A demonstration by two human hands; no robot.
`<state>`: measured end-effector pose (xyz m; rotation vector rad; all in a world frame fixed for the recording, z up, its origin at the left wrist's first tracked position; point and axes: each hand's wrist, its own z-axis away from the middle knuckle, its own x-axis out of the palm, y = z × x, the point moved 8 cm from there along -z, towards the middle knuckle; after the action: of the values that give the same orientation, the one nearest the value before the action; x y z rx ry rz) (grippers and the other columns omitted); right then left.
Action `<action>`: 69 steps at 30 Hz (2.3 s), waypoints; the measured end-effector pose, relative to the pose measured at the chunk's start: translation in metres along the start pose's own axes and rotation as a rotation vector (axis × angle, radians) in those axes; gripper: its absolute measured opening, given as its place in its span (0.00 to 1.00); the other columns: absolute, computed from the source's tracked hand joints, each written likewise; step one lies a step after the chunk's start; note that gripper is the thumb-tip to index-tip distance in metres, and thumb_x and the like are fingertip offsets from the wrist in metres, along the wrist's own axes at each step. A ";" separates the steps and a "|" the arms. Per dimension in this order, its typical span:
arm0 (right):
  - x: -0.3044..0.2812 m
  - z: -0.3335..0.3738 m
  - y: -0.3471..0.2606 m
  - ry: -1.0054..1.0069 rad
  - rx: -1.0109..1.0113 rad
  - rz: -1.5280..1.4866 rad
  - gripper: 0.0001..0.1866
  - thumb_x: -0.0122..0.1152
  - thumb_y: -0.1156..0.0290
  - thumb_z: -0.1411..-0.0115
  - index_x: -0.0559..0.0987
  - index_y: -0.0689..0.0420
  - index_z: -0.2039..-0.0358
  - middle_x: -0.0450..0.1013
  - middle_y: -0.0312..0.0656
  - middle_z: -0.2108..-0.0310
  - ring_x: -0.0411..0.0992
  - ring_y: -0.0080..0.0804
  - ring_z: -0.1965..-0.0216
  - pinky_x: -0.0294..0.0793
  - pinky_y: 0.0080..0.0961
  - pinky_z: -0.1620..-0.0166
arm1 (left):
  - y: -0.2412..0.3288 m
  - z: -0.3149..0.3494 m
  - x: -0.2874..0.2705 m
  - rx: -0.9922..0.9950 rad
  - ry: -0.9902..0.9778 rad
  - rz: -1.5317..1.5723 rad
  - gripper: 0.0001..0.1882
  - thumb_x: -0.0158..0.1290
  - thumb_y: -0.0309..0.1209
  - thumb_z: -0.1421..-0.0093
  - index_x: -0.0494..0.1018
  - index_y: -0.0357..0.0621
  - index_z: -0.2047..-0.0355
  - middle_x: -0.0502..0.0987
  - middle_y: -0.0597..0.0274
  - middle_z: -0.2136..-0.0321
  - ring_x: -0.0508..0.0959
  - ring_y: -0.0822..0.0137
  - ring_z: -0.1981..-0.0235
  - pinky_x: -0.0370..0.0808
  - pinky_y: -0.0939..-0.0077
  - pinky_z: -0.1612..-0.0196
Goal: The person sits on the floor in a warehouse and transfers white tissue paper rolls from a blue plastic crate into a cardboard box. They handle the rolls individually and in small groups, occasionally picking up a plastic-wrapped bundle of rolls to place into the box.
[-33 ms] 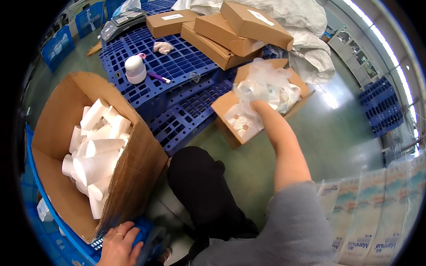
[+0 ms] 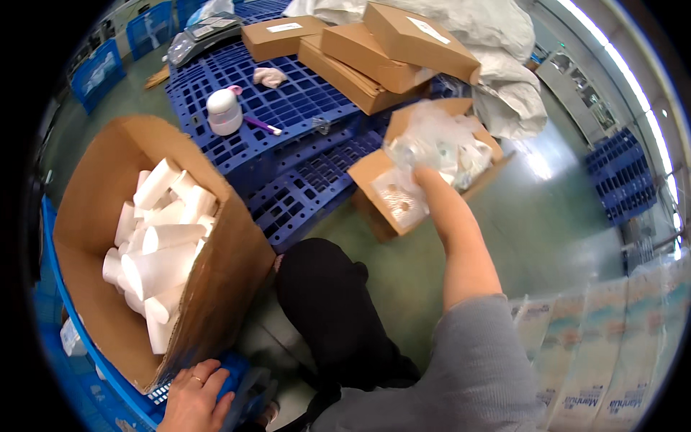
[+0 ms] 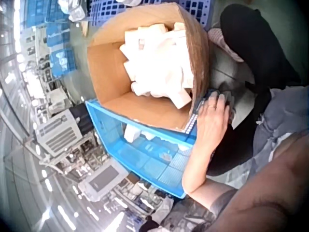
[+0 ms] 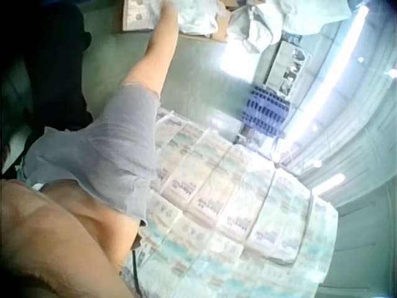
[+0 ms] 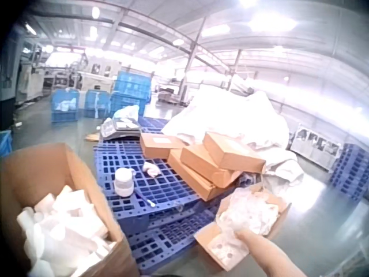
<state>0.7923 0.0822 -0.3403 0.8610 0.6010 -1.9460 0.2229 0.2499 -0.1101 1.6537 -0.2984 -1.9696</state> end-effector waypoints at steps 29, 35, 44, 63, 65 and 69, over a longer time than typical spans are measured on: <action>-0.180 0.162 -0.551 0.701 -0.989 0.230 0.24 0.58 0.78 0.49 0.71 0.59 0.49 0.64 0.51 0.45 0.62 0.49 0.44 0.62 0.38 0.42 | -0.013 0.016 0.052 0.068 -0.257 -0.255 0.11 0.56 0.29 0.54 0.77 0.47 0.67 0.79 0.59 0.70 0.79 0.61 0.64 0.69 0.70 0.60; -0.123 0.114 -0.642 0.636 -1.387 0.753 0.23 0.62 0.68 0.51 0.72 0.55 0.52 0.63 0.47 0.43 0.58 0.47 0.41 0.55 0.43 0.40 | -0.035 0.016 0.046 -0.070 -0.303 -0.252 0.09 0.53 0.27 0.50 0.78 0.56 0.68 0.79 0.61 0.67 0.78 0.63 0.59 0.69 0.69 0.57; -0.181 0.080 -0.627 1.092 -0.998 0.536 0.28 0.58 0.77 0.53 0.69 0.58 0.47 0.61 0.50 0.43 0.58 0.42 0.40 0.54 0.44 0.40 | -0.013 0.036 -0.025 0.348 0.370 0.029 0.04 0.52 0.26 0.54 0.72 0.37 0.81 0.75 0.50 0.83 0.78 0.51 0.78 0.73 0.62 0.75; -0.202 0.065 -0.644 1.019 -1.104 0.283 0.19 0.57 0.83 0.54 0.74 0.62 0.58 0.70 0.47 0.57 0.67 0.43 0.54 0.65 0.36 0.52 | -0.437 0.148 0.122 -0.883 0.670 1.439 0.40 0.40 0.59 0.40 0.60 0.35 0.42 0.70 0.48 0.49 0.74 0.57 0.51 0.68 0.69 0.46; -0.202 0.065 -0.643 0.981 -1.107 0.261 0.19 0.57 0.82 0.54 0.74 0.62 0.58 0.70 0.47 0.58 0.67 0.43 0.55 0.65 0.35 0.54 | -0.423 0.137 0.121 -0.817 0.642 1.656 0.38 0.43 0.55 0.40 0.57 0.37 0.40 0.70 0.47 0.49 0.74 0.56 0.50 0.69 0.68 0.46; -0.204 0.060 -0.643 0.951 -1.133 0.212 0.16 0.57 0.82 0.53 0.75 0.63 0.61 0.71 0.45 0.62 0.68 0.41 0.59 0.66 0.33 0.56 | -0.411 0.142 0.125 -0.852 0.620 1.758 0.33 0.48 0.49 0.43 0.62 0.39 0.45 0.73 0.49 0.54 0.77 0.59 0.57 0.73 0.67 0.50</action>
<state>0.2822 0.4587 -0.1012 0.9461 1.8154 -0.6303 -0.0335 0.4977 -0.3881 0.6772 -0.3643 -0.1238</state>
